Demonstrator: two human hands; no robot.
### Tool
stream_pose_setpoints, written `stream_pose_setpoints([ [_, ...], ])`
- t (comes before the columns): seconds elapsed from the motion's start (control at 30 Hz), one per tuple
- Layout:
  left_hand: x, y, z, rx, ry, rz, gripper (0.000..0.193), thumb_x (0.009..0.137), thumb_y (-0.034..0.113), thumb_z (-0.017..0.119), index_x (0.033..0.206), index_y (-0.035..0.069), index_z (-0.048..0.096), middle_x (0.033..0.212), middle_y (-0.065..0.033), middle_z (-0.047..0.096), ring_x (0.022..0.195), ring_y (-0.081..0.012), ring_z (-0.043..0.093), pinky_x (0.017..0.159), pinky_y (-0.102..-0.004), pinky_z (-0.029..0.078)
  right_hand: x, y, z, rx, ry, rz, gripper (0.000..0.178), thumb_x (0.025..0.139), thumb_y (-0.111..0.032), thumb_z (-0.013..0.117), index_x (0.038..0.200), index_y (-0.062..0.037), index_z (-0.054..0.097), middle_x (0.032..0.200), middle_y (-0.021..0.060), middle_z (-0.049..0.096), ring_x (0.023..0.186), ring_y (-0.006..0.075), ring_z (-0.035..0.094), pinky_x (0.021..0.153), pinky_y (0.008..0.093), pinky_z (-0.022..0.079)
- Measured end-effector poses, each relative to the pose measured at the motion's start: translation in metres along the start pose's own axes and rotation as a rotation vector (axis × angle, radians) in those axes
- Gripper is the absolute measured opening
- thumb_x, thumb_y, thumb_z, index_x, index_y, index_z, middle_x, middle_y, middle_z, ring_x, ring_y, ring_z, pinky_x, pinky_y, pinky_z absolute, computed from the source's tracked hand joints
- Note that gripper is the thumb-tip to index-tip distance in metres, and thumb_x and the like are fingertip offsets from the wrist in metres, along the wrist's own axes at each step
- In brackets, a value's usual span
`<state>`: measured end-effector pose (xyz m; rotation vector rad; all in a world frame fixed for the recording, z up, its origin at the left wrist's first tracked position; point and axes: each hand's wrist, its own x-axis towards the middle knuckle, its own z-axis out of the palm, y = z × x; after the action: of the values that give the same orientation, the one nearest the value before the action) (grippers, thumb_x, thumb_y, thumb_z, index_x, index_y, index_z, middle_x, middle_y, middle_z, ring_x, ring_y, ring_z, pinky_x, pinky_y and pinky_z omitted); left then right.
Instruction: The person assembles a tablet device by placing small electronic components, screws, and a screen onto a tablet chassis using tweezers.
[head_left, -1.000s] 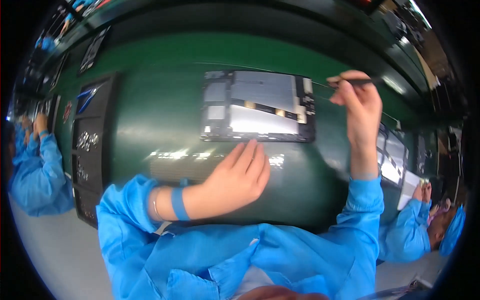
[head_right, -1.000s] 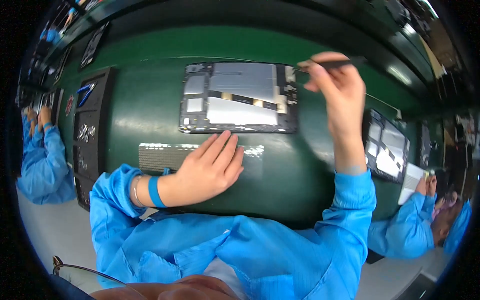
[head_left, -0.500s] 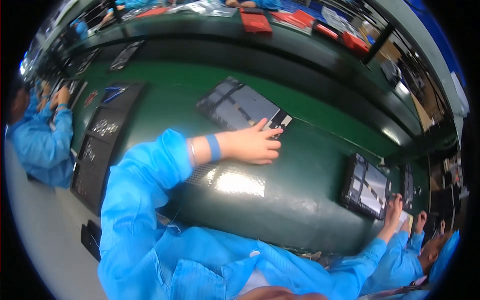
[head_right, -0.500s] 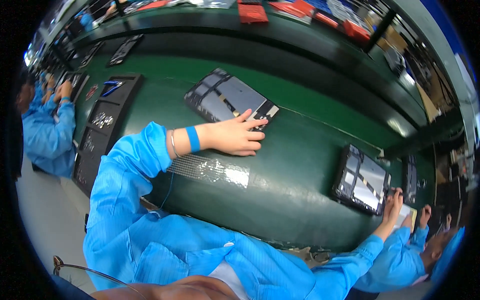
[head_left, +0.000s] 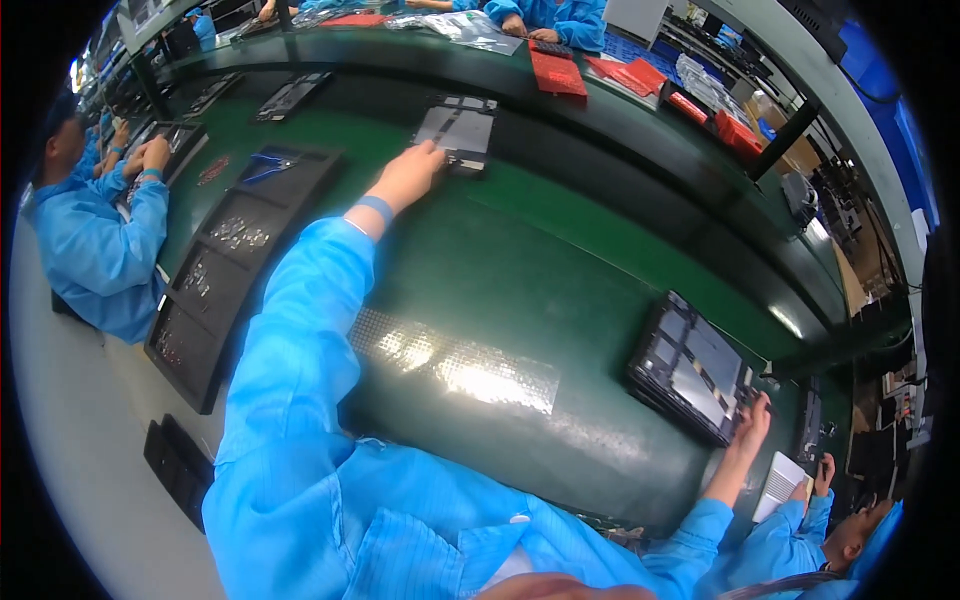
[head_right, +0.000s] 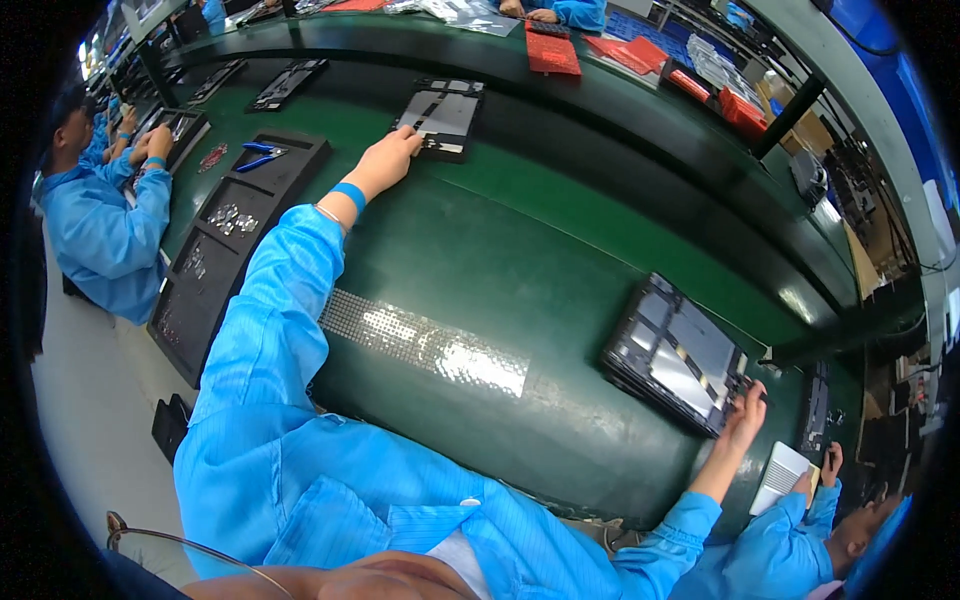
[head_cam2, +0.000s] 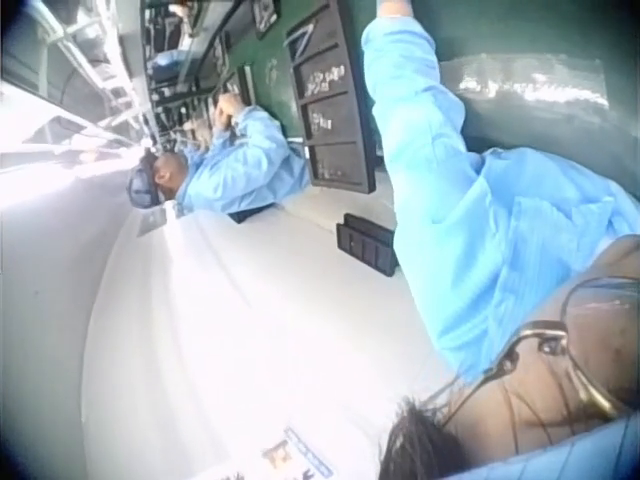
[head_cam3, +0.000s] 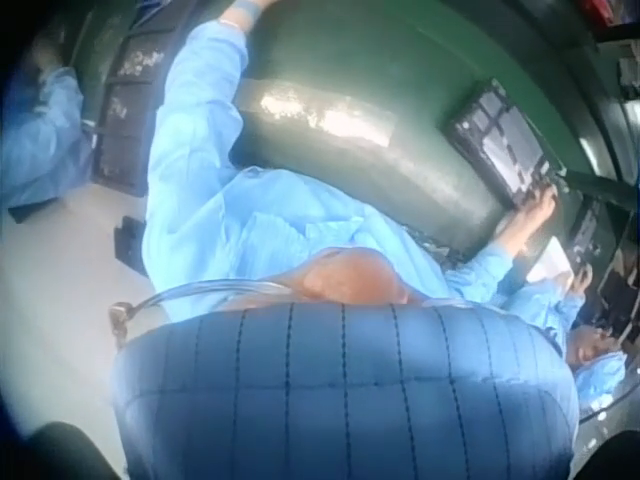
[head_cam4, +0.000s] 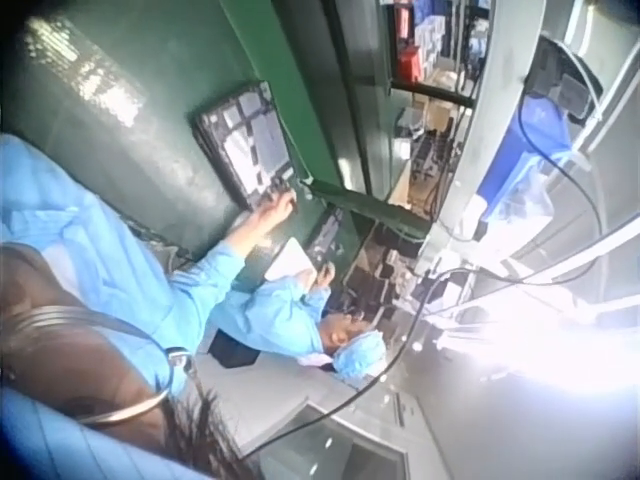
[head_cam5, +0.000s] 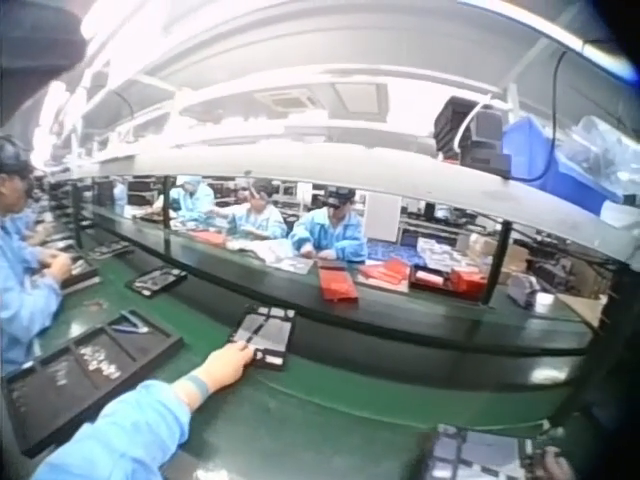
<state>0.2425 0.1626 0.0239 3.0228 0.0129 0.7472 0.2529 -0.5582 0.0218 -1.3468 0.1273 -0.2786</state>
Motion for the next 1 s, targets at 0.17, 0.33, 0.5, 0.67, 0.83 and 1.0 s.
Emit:
stream_pose_setpoints([
  [0.17,-0.001,0.087,-0.089,-0.806,0.356,-0.13,0.026,0.086,0.003,0.048,0.112,0.005,0.052,0.104,-0.0085,0.052,0.088,-0.0176,0.056,0.066,-0.0276,0.049,-0.008,0.02,0.073,0.084,-0.078,0.02,0.019,0.089,-0.02,0.062,0.101,-0.0056,0.058,0.088,0.0007,0.059,0.062,0.0065,0.045,0.057,0.0192,0.037],
  [0.33,-0.103,0.168,-0.231,-2.055,0.339,0.148,0.039,0.087,0.01,0.052,0.125,0.01,0.045,0.112,-0.0115,0.048,0.076,-0.0224,0.057,0.056,-0.0373,0.053,-0.033,0.027,0.167,0.143,-0.162,0.09,0.02,0.089,-0.021,0.062,0.101,-0.005,0.058,0.086,0.0008,0.058,0.063,0.0068,0.046,0.058,0.0192,0.037],
  [0.5,-0.129,0.214,-0.276,-1.977,0.775,0.766,0.058,0.078,0.012,0.064,0.129,0.012,0.036,0.125,-0.0076,0.035,0.097,-0.0218,0.043,0.043,-0.0325,0.056,-0.046,0.041,0.22,0.181,-0.28,0.121,0.02,0.089,-0.021,0.062,0.1,-0.0049,0.057,0.086,0.0012,0.059,0.063,0.0064,0.045,0.058,0.0199,0.036],
  [0.67,-0.13,0.213,-0.274,-2.12,0.802,0.642,0.052,0.08,0.008,0.065,0.127,0.018,0.047,0.128,-0.0014,0.043,0.099,-0.0182,0.042,0.043,-0.0249,0.055,-0.058,0.048,0.257,0.151,-0.335,0.106,0.022,0.09,-0.022,0.061,0.102,-0.0044,0.056,0.085,0.0008,0.058,0.061,0.0058,0.042,0.057,0.019,0.035],
  [0.83,-0.123,0.214,-0.268,-2.14,0.842,0.632,0.051,0.079,0.004,0.065,0.126,0.017,0.048,0.128,-0.001,0.043,0.097,-0.017,0.043,0.042,-0.0249,0.055,-0.059,0.054,0.249,0.171,-0.323,0.096,0.024,0.091,-0.023,0.058,0.105,-0.0035,0.055,0.088,0.0022,0.058,0.059,0.0053,0.041,0.054,0.0183,0.033],
  [1.0,-0.108,0.218,-0.266,-2.136,0.798,0.596,0.052,0.079,0.003,0.065,0.126,0.017,0.047,0.129,-0.0009,0.043,0.097,-0.0165,0.044,0.043,-0.0261,0.056,-0.055,0.058,0.238,0.191,-0.423,0.06,0.025,0.093,-0.022,0.056,0.108,-0.0041,0.053,0.095,0.0061,0.06,0.056,0.0046,0.04,0.053,0.0178,0.032],
])
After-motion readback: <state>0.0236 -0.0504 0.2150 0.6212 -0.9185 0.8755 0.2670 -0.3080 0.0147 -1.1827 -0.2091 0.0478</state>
